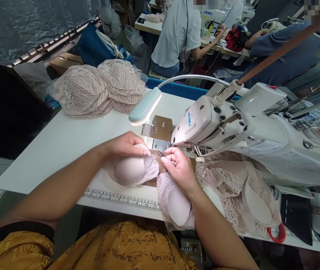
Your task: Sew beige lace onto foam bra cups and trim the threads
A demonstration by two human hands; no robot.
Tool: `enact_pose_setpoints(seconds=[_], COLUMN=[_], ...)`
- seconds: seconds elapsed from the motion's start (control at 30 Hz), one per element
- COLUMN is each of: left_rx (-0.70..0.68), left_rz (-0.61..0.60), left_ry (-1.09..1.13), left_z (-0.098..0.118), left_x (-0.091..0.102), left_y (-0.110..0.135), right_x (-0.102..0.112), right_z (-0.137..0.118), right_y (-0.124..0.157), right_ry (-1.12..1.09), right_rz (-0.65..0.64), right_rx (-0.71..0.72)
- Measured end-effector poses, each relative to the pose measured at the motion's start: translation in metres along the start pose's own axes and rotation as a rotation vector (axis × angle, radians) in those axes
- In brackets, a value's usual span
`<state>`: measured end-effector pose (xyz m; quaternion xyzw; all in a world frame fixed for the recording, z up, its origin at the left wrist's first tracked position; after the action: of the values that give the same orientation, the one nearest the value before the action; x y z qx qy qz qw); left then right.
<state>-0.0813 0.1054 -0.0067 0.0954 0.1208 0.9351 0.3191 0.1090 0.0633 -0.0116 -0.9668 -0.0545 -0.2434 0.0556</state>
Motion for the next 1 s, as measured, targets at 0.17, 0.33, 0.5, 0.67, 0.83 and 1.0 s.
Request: enact_pose_setpoints(seconds=[0.17, 0.33, 0.5, 0.67, 0.83, 1.0], left_rx=[0.079, 0.104, 0.039, -0.007, -0.025, -0.032], left_rz=[0.097, 0.048, -0.039, -0.086, -0.092, -0.089], left_ry=[-0.225, -0.18, 0.007, 0.026, 0.009, -0.005], left_z=[-0.01, -0.008, 0.003, 0.002, -0.001, -0.003], left_x=[0.017, 0.011, -0.01, -0.023, -0.028, -0.03], left_y=[0.0, 0.001, 0.002, -0.002, -0.005, -0.007], right_x=[0.004, -0.001, -0.015, -0.02, -0.02, -0.019], right_z=[-0.003, -0.008, -0.009, -0.01, -0.015, -0.018], right_y=[0.001, 0.004, 0.004, 0.003, 0.002, 0.002], right_ry=[0.076, -0.006, -0.161, -0.191, -0.194, -0.187], right_rz=[0.052, 0.023, -0.109, -0.109, -0.097, -0.072], right_rx=[0.024, 0.042, 0.007, 0.013, 0.032, 0.043])
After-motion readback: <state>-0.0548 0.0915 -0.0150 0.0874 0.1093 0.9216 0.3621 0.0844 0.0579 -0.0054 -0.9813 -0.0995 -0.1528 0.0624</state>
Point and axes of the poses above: each hand's wrist, its own y-axis away from the middle knuckle, its own x-axis out of the back of the hand, z = x × y, the point moved 6 cm from there along -y, towards the middle knuckle, and after that the axes turned 4 degrees about z, right-handed, at the moved point
